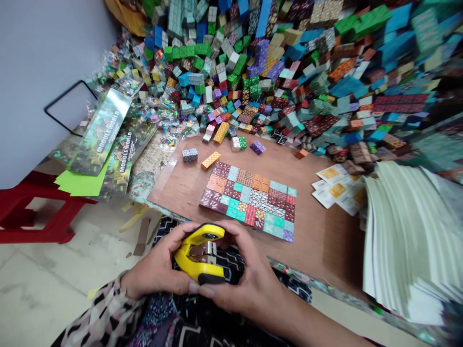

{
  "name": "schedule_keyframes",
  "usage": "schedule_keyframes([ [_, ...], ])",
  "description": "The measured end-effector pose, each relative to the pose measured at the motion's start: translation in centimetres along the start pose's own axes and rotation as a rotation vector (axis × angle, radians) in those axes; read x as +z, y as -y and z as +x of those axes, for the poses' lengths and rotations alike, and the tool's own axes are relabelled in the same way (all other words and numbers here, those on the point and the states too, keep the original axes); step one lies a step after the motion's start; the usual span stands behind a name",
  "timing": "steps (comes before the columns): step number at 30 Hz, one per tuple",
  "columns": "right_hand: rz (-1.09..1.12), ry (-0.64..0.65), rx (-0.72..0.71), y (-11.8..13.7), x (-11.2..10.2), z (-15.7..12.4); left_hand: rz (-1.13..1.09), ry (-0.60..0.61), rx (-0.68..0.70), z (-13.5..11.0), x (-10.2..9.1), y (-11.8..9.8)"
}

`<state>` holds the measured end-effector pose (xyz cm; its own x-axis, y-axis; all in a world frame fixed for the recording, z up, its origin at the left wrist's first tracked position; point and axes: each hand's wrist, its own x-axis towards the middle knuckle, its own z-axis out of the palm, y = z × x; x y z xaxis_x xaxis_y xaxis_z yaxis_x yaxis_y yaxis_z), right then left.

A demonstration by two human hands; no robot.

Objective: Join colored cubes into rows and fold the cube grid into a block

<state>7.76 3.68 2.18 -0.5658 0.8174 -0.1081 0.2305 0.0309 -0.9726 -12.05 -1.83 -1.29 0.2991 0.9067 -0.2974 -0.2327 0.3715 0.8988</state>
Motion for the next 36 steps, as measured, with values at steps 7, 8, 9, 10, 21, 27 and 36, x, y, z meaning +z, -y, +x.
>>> schedule_keyframes([
  [7,0.022,-0.006,0.019,0.3,0.1,0.2,-0.028,0.0,-0.035,0.0,0.0,0.4],
  [8,0.019,-0.004,0.028,0.4,0.1,0.2,-0.034,0.007,-0.037,0.1,0.0,0.4],
  [9,0.017,-0.003,0.039,0.5,0.1,0.2,-0.046,0.015,-0.036,0.1,0.0,0.5],
  [10,0.016,-0.003,0.049,0.5,0.1,0.3,-0.065,0.023,-0.037,0.2,0.1,0.5],
  [21,0.08,0.038,0.193,0.1,0.2,0.3,-0.298,0.036,-0.067,0.6,0.2,0.7],
  [27,0.081,0.04,0.161,-1.3,0.5,0.1,-0.415,-0.046,-0.074,0.4,-0.2,0.2],
  [36,0.062,0.194,0.089,-1.7,0.5,-0.3,-0.435,-0.296,-0.009,-0.8,-1.5,0.3],
])
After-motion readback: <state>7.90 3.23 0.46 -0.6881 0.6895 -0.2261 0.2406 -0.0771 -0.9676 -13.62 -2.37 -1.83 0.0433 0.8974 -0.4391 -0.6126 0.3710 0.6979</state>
